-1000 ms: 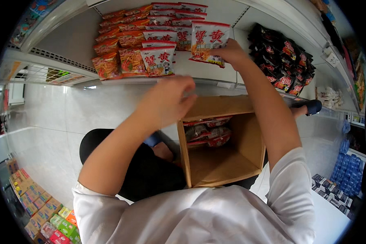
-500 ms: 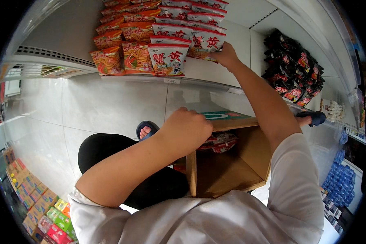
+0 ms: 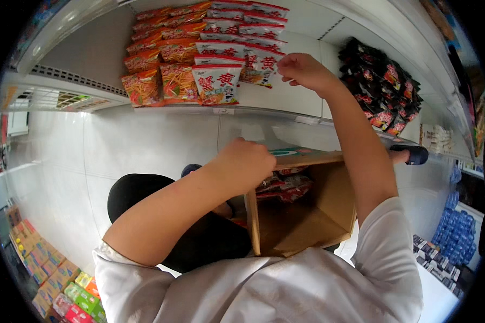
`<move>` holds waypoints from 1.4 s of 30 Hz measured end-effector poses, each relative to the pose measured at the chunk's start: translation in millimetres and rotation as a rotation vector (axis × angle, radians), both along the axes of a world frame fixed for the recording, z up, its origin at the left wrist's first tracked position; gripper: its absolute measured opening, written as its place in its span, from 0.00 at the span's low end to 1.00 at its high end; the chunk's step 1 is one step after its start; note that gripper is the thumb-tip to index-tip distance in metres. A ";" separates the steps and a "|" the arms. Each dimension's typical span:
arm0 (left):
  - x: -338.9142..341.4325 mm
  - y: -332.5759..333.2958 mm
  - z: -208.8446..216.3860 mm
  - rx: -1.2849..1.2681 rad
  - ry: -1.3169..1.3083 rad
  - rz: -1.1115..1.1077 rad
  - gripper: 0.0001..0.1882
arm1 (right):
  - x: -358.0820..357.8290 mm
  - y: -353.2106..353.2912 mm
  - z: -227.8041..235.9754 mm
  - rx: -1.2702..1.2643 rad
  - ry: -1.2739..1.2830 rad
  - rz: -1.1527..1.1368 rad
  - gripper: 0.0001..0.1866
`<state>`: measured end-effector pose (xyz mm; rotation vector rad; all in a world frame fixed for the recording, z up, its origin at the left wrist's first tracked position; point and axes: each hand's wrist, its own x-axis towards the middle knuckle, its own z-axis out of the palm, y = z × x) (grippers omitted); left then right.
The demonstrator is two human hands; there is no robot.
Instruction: The person sits on the floor in a store aisle and restocks a shelf with packaged snacks. They repeatedly pick up individual snack packets from a cardboard box on their lap and place them onto the shelf in neat rows.
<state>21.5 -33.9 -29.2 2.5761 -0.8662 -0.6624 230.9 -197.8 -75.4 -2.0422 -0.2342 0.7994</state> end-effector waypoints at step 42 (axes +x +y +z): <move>-50.5 -28.9 18.5 0.225 0.015 0.042 0.15 | -281.6 -92.0 -61.0 -0.233 -0.520 0.233 0.13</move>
